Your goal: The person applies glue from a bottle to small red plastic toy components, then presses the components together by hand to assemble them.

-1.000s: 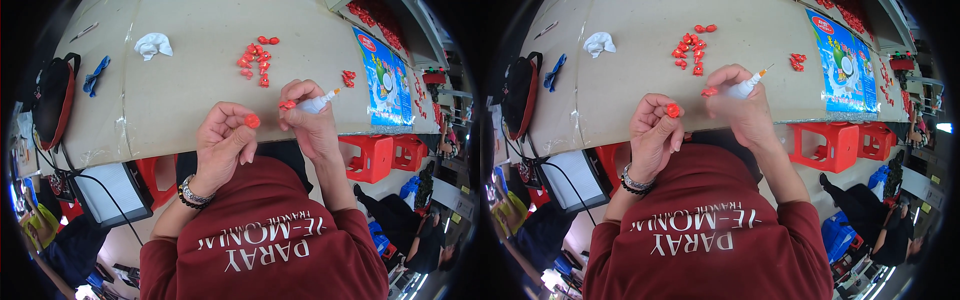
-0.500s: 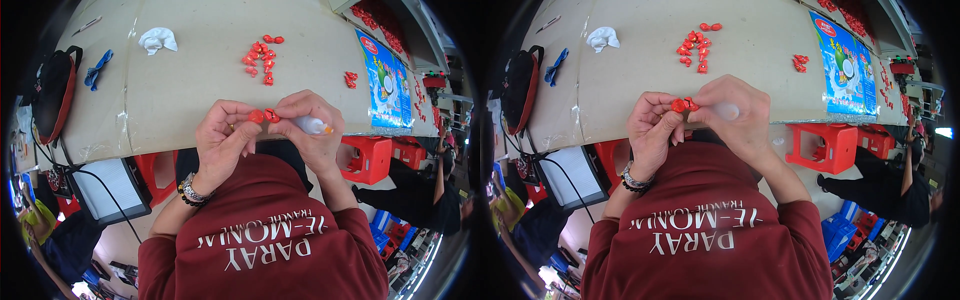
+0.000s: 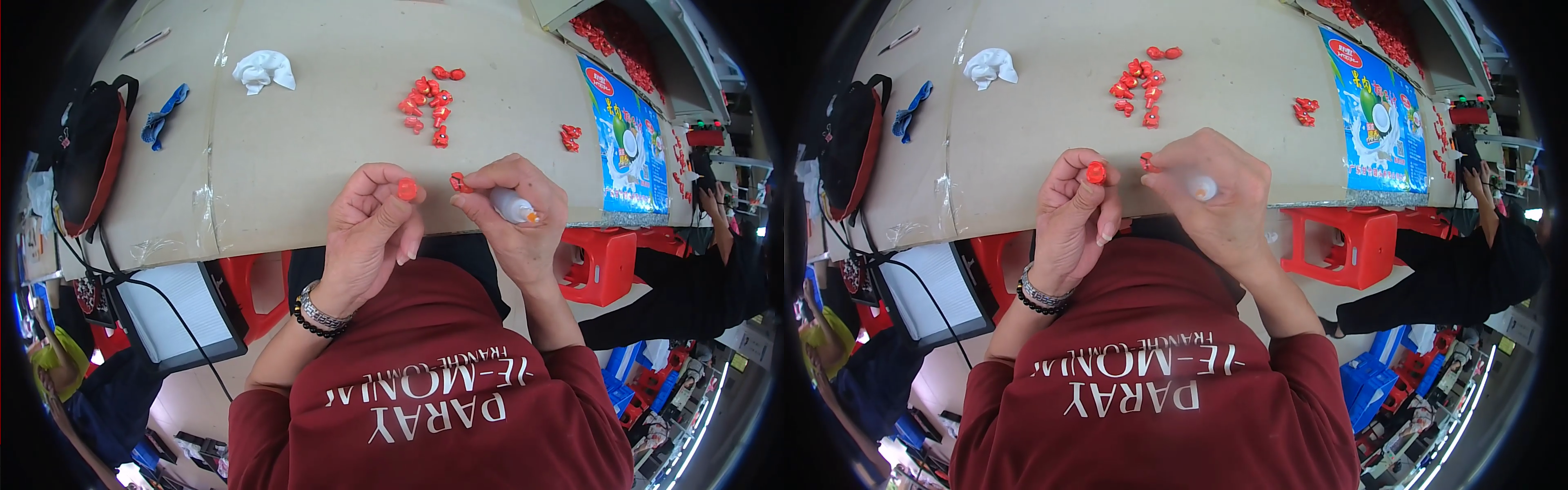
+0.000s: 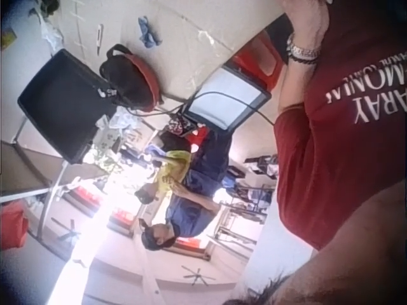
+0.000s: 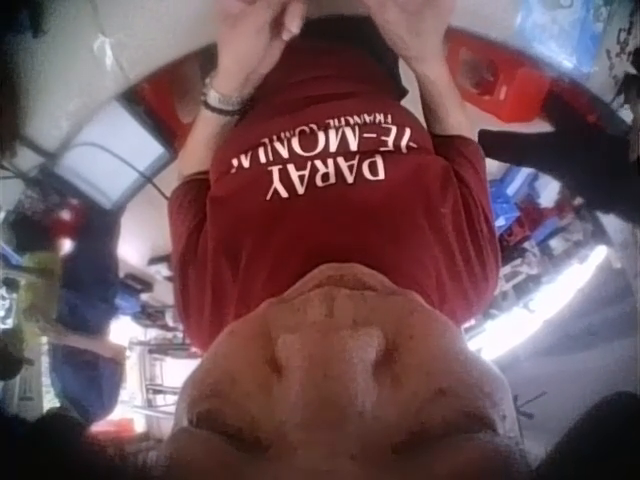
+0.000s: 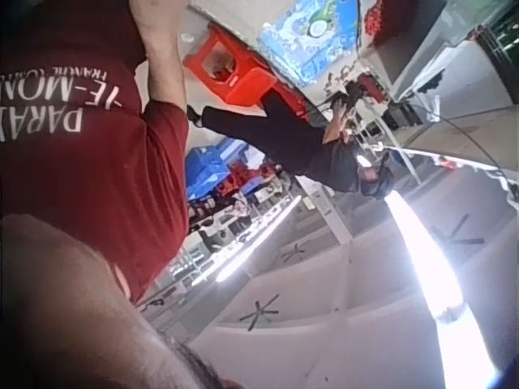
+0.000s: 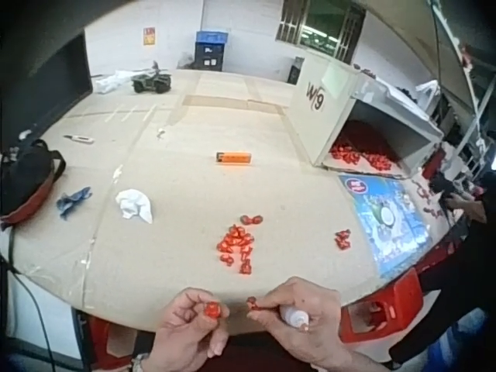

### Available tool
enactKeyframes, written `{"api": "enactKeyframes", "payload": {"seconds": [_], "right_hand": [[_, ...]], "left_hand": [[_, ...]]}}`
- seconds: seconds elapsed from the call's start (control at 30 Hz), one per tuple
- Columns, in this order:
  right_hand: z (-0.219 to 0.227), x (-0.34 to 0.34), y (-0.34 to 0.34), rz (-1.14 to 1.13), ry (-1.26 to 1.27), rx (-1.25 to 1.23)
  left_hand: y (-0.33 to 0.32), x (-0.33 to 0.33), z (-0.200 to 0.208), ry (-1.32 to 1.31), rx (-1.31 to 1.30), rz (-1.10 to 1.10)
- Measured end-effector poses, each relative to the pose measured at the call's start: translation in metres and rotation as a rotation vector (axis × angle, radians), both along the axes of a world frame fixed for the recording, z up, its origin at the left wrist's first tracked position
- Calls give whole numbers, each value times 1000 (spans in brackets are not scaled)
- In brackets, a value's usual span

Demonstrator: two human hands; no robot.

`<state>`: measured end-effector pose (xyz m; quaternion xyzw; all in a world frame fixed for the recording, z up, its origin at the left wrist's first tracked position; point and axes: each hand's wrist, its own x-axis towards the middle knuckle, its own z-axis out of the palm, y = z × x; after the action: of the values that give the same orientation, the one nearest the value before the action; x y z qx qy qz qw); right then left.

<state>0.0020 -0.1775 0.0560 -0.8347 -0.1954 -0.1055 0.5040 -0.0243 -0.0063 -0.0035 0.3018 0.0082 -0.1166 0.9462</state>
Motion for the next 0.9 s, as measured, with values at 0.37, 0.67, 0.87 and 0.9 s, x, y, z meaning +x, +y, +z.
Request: {"api": "enactKeyframes", "payload": {"seconds": [0.37, 0.67, 0.87, 0.9], "right_hand": [[-3, 0, 4, -49, 322, 346], [-23, 10, -12, -33, -217, -516], [-30, 7, -19, -20, -186, -506], [-30, 7, -19, -18, -184, -506]], "left_hand": [[0, 0, -3, 11, -183, -73], [4, -1, -3, 10, -153, -54], [9, -1, 3, -7, -18, -4], [10, -1, 3, -10, -5, 1]]}}
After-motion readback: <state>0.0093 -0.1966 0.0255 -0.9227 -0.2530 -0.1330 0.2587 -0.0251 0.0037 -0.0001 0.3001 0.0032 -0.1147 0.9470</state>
